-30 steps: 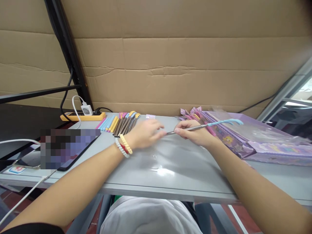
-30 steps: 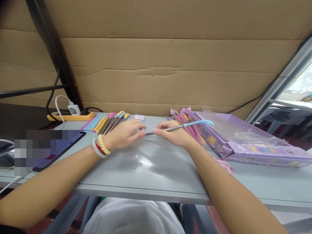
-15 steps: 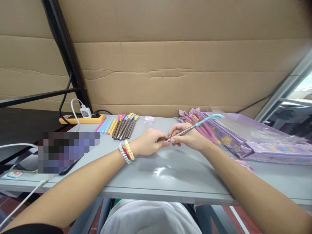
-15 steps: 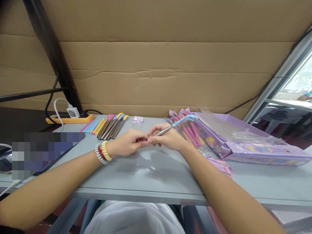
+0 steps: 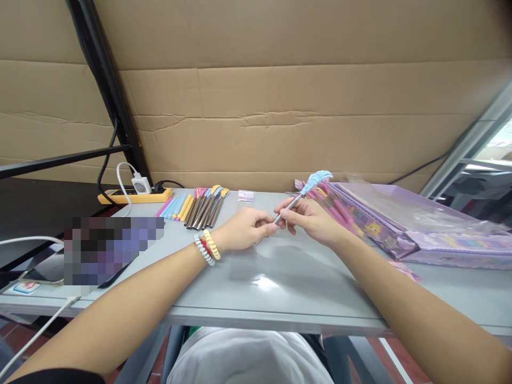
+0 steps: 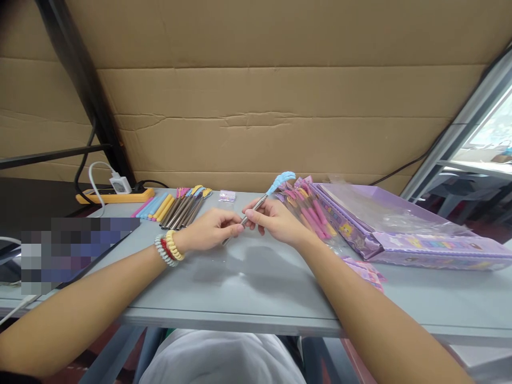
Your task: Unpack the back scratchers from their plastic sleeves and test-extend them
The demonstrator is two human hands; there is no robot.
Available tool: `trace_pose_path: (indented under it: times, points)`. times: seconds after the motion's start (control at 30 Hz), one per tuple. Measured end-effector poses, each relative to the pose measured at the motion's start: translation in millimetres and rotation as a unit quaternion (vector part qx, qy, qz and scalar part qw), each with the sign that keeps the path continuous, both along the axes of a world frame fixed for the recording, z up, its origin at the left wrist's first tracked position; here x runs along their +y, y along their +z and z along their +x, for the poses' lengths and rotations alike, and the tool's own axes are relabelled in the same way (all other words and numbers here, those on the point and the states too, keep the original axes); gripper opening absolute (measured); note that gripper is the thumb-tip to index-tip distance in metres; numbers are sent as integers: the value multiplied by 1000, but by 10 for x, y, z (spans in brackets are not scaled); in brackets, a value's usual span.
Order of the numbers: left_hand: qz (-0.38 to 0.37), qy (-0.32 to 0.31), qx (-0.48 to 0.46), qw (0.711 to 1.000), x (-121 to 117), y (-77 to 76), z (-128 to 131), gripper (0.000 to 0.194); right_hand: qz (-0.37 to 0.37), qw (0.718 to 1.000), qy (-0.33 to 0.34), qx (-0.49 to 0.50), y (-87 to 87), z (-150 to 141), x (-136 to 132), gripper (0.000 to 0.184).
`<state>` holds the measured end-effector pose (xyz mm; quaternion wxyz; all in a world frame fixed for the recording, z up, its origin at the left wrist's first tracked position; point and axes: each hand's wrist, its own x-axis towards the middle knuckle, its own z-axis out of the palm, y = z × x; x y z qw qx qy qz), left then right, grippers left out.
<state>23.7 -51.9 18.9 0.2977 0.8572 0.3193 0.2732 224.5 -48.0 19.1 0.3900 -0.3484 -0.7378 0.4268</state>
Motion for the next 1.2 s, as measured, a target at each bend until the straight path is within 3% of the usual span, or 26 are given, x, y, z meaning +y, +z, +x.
trace_pose_path:
  times: [0.1, 0.2, 0.3, 0.43, 0.53, 0.73, 1.2]
  points:
    - [90, 115, 29, 989, 29, 73, -36, 22, -1, 999, -18, -41, 12, 24, 2, 40]
    - [155, 275, 125, 941, 138, 164, -197, 25, -6, 992, -51, -117, 19, 68, 9, 40]
    - [137, 372, 274, 876, 288, 232, -448, 26, 23, 979, -69, -191, 24, 100, 10, 42]
    - [80, 427, 350, 830, 439, 278, -724, 34, 75, 960, -67, -261, 39, 104, 4, 41]
    - [51, 446, 377, 810, 491, 284, -812, 38, 93, 946, -66, -304, 51, 100, 1, 40]
    - [30, 412, 408, 814, 501, 283, -841, 43, 106, 921, -77, -366, 50, 112, 7, 36]
    - [29, 450, 400, 798, 486, 285, -859, 46, 138, 902, -88, -400, 45, 142, 28, 33]
